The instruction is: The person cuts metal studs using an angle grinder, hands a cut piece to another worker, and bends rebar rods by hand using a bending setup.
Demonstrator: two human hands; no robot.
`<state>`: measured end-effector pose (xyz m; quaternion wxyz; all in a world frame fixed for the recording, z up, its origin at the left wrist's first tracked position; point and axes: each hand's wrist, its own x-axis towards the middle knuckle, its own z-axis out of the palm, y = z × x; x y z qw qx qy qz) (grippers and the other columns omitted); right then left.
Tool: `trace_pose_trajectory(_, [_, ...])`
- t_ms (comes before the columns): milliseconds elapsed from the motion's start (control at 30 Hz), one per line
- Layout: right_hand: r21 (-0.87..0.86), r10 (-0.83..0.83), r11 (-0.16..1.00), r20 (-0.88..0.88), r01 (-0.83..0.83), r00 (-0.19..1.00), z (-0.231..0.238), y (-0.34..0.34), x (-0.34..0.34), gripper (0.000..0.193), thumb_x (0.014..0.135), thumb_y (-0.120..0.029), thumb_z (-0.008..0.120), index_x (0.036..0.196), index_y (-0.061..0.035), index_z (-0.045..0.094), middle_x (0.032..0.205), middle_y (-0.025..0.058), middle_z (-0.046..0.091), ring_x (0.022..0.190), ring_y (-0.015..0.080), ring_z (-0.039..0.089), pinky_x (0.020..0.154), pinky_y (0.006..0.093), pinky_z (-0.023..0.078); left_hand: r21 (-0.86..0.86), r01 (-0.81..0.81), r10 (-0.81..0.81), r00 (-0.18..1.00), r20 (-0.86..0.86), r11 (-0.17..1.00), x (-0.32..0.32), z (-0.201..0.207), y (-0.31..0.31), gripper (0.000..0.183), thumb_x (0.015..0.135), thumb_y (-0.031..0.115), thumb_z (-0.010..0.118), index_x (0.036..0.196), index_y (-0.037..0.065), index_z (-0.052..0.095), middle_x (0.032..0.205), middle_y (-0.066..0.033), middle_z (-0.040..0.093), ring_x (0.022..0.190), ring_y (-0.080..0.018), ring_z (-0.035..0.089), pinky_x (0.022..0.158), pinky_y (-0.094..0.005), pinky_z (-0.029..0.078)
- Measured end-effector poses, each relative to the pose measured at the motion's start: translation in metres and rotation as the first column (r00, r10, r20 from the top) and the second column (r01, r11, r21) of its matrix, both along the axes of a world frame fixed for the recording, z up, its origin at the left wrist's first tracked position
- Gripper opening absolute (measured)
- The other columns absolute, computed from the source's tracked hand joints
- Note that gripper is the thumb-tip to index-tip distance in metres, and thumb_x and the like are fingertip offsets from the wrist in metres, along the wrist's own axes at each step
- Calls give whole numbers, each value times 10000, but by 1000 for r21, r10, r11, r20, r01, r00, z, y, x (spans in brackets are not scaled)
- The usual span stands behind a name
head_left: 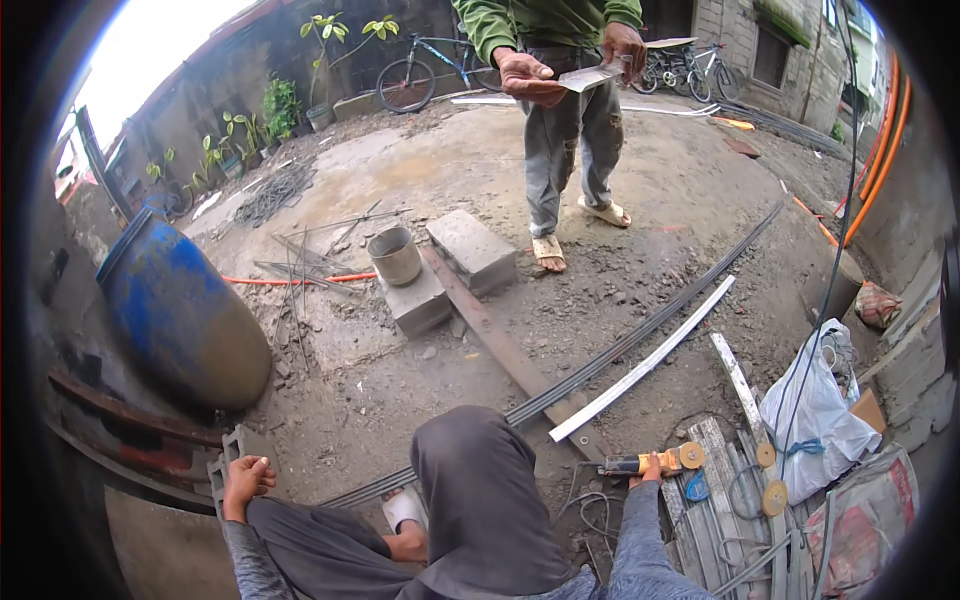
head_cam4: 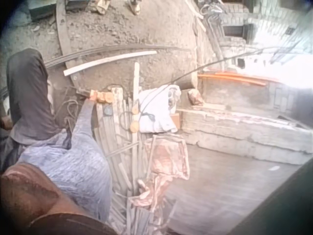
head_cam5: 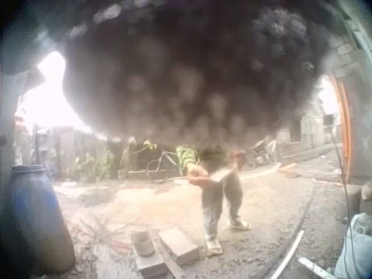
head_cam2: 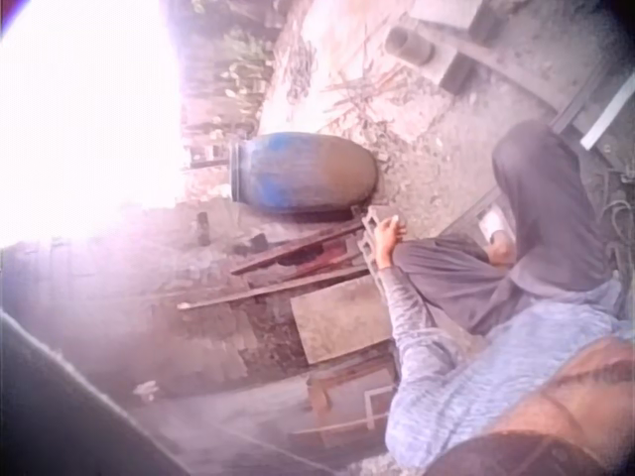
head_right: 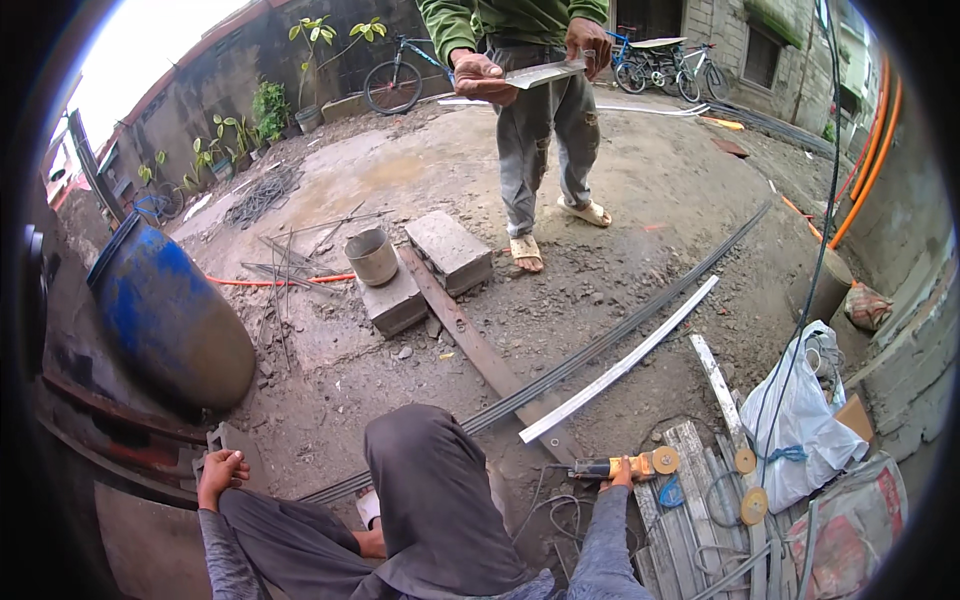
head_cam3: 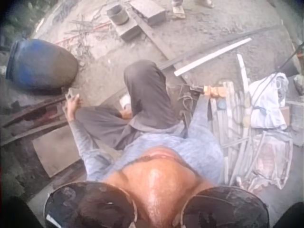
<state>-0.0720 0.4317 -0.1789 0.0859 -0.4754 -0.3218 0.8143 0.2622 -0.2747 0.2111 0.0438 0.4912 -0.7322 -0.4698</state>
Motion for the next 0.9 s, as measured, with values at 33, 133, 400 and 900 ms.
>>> trace_pose_trajectory(33, [6,2,1000,0,-2,1000,2,1,1,625,768,-304,859,1260,-56,565,1078,113,666,909,254,687,760,443,606,-6,5,-5,1000,8,1000,-2,1,1,298,992,237,620,1087,-45,641,836,-125,702,626,-164,678,485,-268,485])
trace_pose_trajectory(133, [-15,8,1000,31,-8,999,-2,9,4,553,777,-311,841,1228,-139,571,1050,55,646,888,233,662,711,410,585,-7,15,-15,1000,11,1000,-4,0,0,302,992,246,622,1086,-40,646,834,-120,704,628,-160,679,489,-267,485])
trace_pose_trajectory(400, [61,94,991,331,-121,939,15,7,19,363,848,-358,764,1076,-131,597,732,15,529,494,123,438,401,268,342,-13,11,-11,1000,-12,1000,2,-3,-3,304,993,242,618,1093,-43,658,834,-110,703,635,-147,675,490,-256,478])
trace_pose_trajectory(900, [719,764,610,-424,-333,486,388,-129,-175,374,1013,-353,593,1193,-26,614,988,55,658,740,120,618,638,260,480,-9,76,-76,997,-4,997,-11,2,3,296,994,264,614,1094,-13,647,845,-88,698,643,-132,657,495,-244,455])
